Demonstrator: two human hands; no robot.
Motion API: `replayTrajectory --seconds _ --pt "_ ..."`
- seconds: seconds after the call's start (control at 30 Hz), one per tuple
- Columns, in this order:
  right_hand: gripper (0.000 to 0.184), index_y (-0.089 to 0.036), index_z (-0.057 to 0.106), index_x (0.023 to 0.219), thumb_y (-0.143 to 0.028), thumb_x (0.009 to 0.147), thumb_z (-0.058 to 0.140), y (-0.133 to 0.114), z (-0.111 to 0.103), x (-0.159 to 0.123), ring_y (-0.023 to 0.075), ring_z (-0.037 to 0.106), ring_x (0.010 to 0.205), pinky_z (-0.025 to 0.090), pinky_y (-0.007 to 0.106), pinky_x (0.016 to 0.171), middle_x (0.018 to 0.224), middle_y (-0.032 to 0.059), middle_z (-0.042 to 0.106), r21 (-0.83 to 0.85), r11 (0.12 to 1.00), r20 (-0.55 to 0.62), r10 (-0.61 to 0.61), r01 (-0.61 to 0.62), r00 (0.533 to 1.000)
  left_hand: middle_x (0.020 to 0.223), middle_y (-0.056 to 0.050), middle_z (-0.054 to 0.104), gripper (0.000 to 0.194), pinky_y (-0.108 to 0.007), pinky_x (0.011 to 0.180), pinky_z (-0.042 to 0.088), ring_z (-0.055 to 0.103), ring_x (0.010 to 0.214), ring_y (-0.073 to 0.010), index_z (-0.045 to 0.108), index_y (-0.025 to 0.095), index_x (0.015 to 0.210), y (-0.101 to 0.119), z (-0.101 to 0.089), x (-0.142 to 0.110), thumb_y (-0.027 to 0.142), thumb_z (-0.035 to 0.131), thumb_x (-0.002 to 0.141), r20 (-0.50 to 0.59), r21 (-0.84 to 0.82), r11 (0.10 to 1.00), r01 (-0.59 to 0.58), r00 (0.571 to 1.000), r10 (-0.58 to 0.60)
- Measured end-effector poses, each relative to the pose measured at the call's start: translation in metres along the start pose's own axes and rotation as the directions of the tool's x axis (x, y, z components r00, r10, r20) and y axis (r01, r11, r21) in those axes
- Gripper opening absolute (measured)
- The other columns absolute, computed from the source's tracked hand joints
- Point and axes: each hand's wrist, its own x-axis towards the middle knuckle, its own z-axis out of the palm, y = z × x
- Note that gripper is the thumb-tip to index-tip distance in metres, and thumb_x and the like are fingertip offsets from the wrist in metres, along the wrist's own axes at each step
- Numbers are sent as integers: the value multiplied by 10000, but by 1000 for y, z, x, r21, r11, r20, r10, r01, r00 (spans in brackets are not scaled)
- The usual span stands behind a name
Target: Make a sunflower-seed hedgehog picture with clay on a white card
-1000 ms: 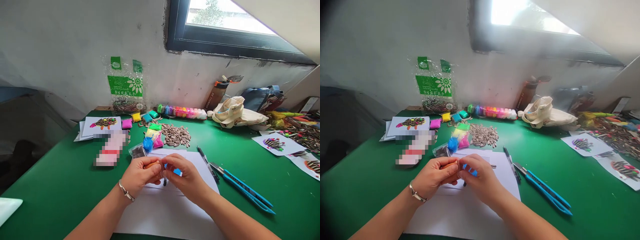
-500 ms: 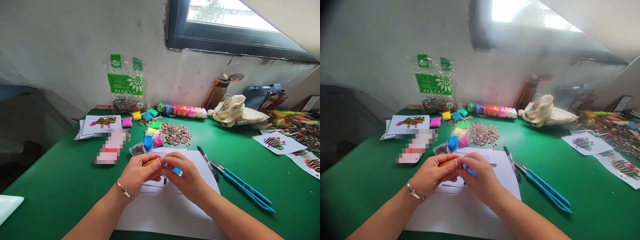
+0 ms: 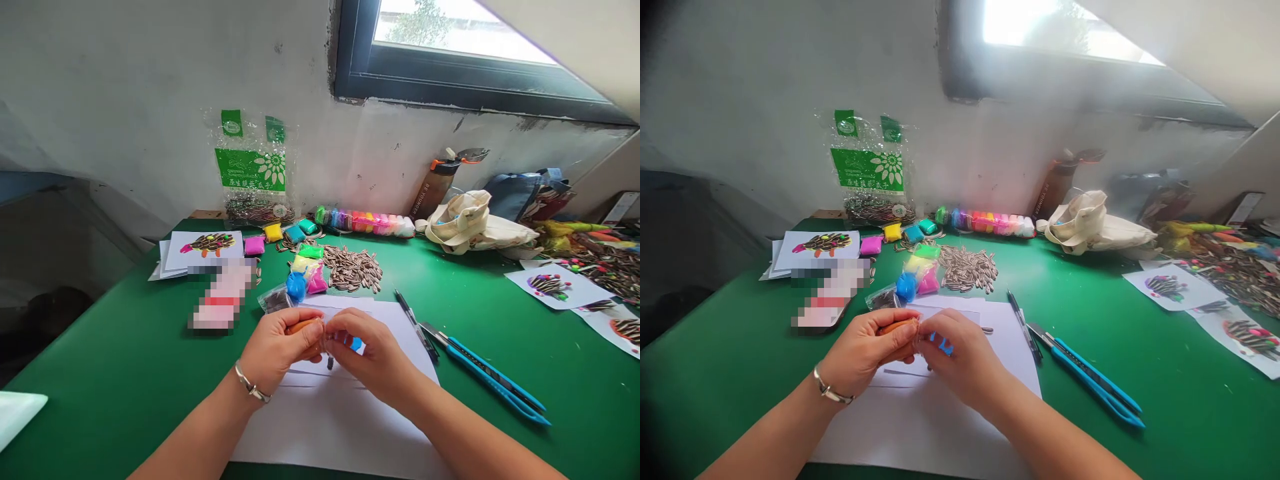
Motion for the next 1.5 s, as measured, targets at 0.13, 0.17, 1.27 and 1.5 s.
replayTrajectory --seconds 0.13,0.17,1.27,1.5 --pt "204 -253 649 978 -125 834 584 0 -1 0 127 562 797 452 233 677 893 5 630 13 1000 9 -17 17 1000 691 -30 678 426 -302 586 551 620 602 -157 680 121 949 1 -2 1 406 789 652 -25 8 999 -39 999 39" --pt "184 -251 652 962 -133 839 583 -1 -1 0 126 560 791 448 233 675 879 3 632 0 1000 24 -10 10 1000 687 -30 680 434 -304 584 551 619 599 -158 679 119 947 1 -1 1 405 795 641 -37 9 999 -36 999 37" --pt "178 -212 635 843 -89 850 507 -5 -3 3 92 536 678 402 185 601 778 -27 652 22 999 62 44 -46 997 700 -49 697 464 -290 570 560 619 602 -156 660 95 961 0 -2 4 394 807 638 -95 21 997 -70 993 72" --pt "89 -195 613 783 -161 835 549 2 1 2 112 542 639 409 218 603 715 -13 648 -9 987 24 161 -161 987 802 -48 681 493 -290 597 568 626 653 -161 669 115 978 0 1 4 363 840 586 -43 36 999 -40 998 41"
